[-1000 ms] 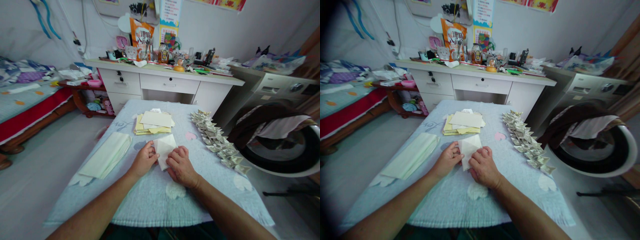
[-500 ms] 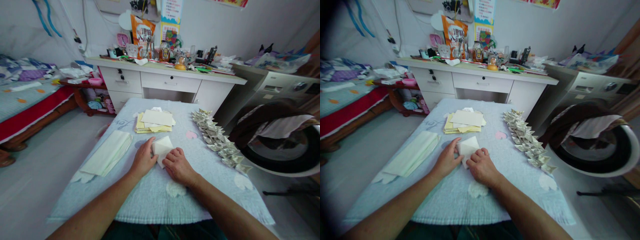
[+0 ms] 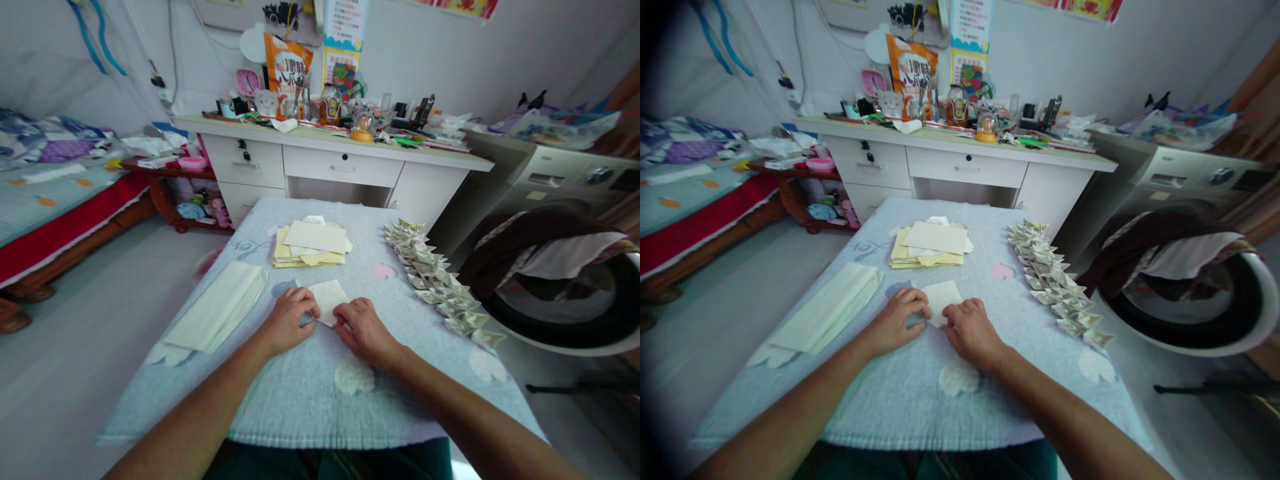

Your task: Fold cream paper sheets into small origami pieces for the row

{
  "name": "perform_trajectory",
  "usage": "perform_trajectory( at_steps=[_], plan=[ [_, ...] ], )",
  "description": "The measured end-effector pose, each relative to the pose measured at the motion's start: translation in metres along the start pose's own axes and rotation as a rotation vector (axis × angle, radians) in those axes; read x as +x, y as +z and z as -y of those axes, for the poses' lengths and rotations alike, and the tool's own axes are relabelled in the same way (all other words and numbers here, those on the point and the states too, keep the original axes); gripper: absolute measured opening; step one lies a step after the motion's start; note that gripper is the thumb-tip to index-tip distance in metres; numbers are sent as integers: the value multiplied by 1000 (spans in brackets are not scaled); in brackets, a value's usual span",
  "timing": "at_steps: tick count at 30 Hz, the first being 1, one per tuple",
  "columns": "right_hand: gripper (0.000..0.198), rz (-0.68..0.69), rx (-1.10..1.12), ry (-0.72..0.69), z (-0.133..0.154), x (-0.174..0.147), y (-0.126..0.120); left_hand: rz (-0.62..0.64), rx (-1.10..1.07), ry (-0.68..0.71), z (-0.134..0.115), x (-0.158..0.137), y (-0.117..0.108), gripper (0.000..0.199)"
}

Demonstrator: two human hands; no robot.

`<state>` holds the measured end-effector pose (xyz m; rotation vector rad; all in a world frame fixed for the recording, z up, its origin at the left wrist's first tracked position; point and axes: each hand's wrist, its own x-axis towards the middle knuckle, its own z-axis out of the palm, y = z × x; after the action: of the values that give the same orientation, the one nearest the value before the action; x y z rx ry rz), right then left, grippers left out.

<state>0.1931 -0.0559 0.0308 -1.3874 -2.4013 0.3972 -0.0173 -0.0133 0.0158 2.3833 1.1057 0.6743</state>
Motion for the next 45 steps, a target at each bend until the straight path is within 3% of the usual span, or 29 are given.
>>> perform_trajectory(
  at_steps=[4, 8, 13, 26, 45],
  plan=[
    [22, 67, 33, 39, 2, 4, -12, 10, -6, -5, 4, 2, 1, 9],
    [33, 133, -78, 0, 7, 12, -20, 0, 4, -2, 5, 3, 3, 7],
    [13, 177, -98, 52, 7, 24, -17, -14, 9, -31, 6, 3, 5, 5],
    [17, -52, -36, 334, -8, 21, 11, -89, 58, -82, 5, 4, 10, 5],
    [16, -132, -103, 376, -5, 20, 22, -94, 76, -103, 4, 5, 13, 8]
  ],
)
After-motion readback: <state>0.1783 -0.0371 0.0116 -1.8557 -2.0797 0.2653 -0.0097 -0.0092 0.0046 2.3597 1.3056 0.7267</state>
